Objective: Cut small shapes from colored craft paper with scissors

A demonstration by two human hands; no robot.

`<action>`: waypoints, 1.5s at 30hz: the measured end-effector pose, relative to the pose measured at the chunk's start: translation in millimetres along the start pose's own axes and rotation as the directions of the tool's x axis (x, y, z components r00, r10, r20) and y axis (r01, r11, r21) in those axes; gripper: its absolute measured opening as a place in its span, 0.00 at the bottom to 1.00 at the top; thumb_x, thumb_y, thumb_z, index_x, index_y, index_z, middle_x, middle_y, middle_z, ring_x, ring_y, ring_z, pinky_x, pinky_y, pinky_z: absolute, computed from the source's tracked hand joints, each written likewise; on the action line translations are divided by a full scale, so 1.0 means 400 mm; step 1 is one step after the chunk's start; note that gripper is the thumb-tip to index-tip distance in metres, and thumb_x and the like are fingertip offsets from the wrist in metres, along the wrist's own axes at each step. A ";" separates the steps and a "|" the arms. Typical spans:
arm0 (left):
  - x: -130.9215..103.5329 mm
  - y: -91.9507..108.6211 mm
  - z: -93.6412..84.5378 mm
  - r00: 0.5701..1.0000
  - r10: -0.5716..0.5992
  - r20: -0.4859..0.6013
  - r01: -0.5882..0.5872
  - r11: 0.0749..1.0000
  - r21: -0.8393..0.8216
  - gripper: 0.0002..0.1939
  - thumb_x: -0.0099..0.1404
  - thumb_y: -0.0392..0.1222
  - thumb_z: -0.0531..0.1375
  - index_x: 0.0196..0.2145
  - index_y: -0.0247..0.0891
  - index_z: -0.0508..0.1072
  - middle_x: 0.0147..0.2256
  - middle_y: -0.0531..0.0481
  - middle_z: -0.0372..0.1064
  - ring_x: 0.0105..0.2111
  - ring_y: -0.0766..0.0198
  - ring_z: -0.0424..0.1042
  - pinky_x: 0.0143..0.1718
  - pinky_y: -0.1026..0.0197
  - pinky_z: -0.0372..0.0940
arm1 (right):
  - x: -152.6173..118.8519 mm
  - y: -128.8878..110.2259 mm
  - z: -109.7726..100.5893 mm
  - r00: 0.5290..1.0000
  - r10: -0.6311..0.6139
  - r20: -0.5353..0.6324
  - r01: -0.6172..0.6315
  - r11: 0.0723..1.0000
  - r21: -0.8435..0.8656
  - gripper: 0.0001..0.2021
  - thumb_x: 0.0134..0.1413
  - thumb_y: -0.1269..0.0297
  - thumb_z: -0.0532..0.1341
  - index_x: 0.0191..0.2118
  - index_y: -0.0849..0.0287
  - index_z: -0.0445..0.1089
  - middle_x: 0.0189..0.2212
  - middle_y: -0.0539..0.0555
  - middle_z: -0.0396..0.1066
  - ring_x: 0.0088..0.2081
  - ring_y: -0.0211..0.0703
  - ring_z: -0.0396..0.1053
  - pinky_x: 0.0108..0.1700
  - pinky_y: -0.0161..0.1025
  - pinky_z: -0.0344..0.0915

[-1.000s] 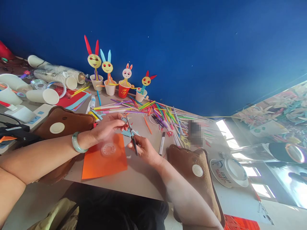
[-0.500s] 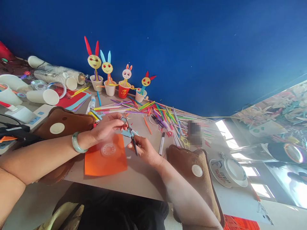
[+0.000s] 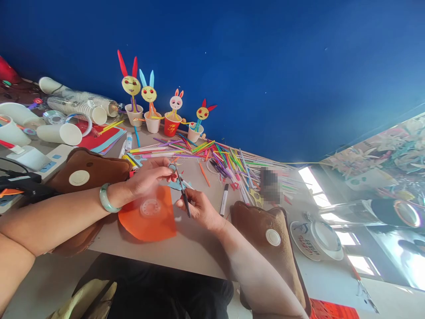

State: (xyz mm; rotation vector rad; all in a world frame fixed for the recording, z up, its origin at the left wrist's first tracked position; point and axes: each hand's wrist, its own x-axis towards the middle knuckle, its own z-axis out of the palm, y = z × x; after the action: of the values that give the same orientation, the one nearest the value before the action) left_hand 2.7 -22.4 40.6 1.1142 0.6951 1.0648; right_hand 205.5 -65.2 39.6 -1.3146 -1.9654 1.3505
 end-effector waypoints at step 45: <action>-0.003 0.010 0.009 1.000 -0.013 -0.008 0.013 1.000 0.015 0.09 0.56 0.41 0.64 0.24 0.37 0.68 0.25 0.52 0.72 0.30 0.64 0.72 0.33 0.62 0.62 | 0.002 0.014 0.002 0.999 -0.032 -0.003 0.032 0.999 0.003 0.32 0.51 0.29 0.57 0.28 0.60 0.63 0.24 0.48 0.57 0.28 0.36 0.53 0.30 0.36 0.51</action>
State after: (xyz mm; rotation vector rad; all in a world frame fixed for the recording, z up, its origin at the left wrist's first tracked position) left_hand 3.9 -24.4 45.6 1.1174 0.7163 1.0549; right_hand 207.2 -64.6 34.4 -1.2779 -1.9727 1.3361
